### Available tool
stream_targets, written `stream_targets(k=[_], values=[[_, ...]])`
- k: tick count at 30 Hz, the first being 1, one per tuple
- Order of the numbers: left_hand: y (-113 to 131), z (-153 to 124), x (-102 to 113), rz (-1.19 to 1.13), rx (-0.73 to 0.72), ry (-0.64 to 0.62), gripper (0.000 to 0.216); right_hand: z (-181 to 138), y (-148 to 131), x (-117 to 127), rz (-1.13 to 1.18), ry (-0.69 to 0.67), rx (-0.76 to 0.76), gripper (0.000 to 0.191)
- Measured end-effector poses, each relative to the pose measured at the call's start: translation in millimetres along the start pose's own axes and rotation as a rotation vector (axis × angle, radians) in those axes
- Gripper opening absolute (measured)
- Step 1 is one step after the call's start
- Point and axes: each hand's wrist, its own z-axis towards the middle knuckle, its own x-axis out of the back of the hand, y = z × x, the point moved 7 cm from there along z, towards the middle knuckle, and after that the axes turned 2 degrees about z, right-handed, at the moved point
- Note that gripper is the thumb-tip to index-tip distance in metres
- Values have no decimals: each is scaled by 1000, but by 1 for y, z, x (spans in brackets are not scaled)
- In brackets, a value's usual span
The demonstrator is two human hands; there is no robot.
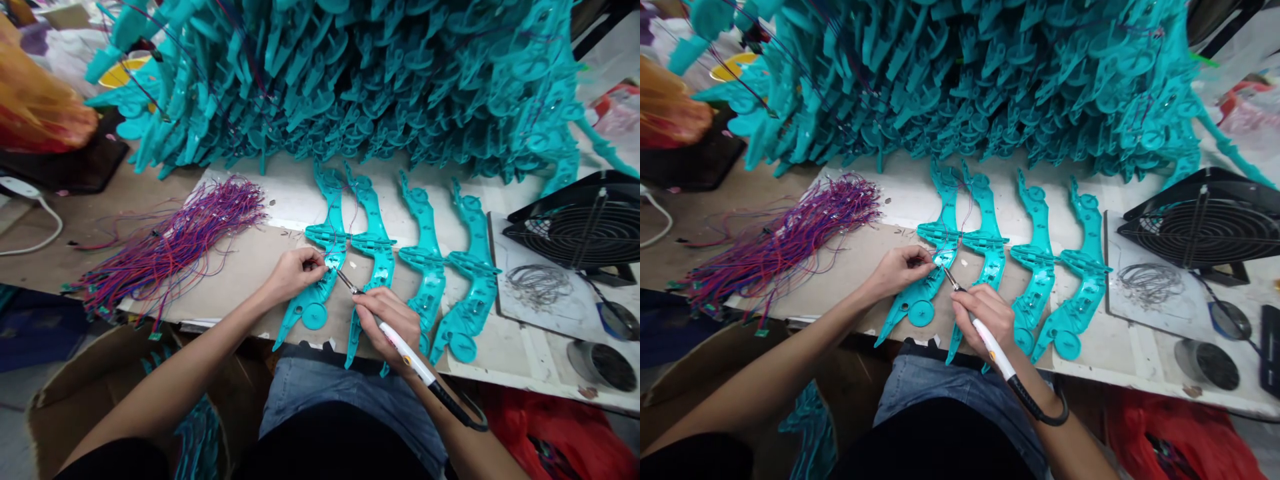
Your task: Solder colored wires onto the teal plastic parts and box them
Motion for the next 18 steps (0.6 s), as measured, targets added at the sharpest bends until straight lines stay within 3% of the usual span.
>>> stream_targets(k=[13, 18], values=[[-1, 1, 0, 16, -12, 2, 15, -2, -1, -3, -18, 1, 57, 21], [-1, 1, 0, 5, -11, -2, 14, -1, -3, 5, 4, 22, 4, 25]])
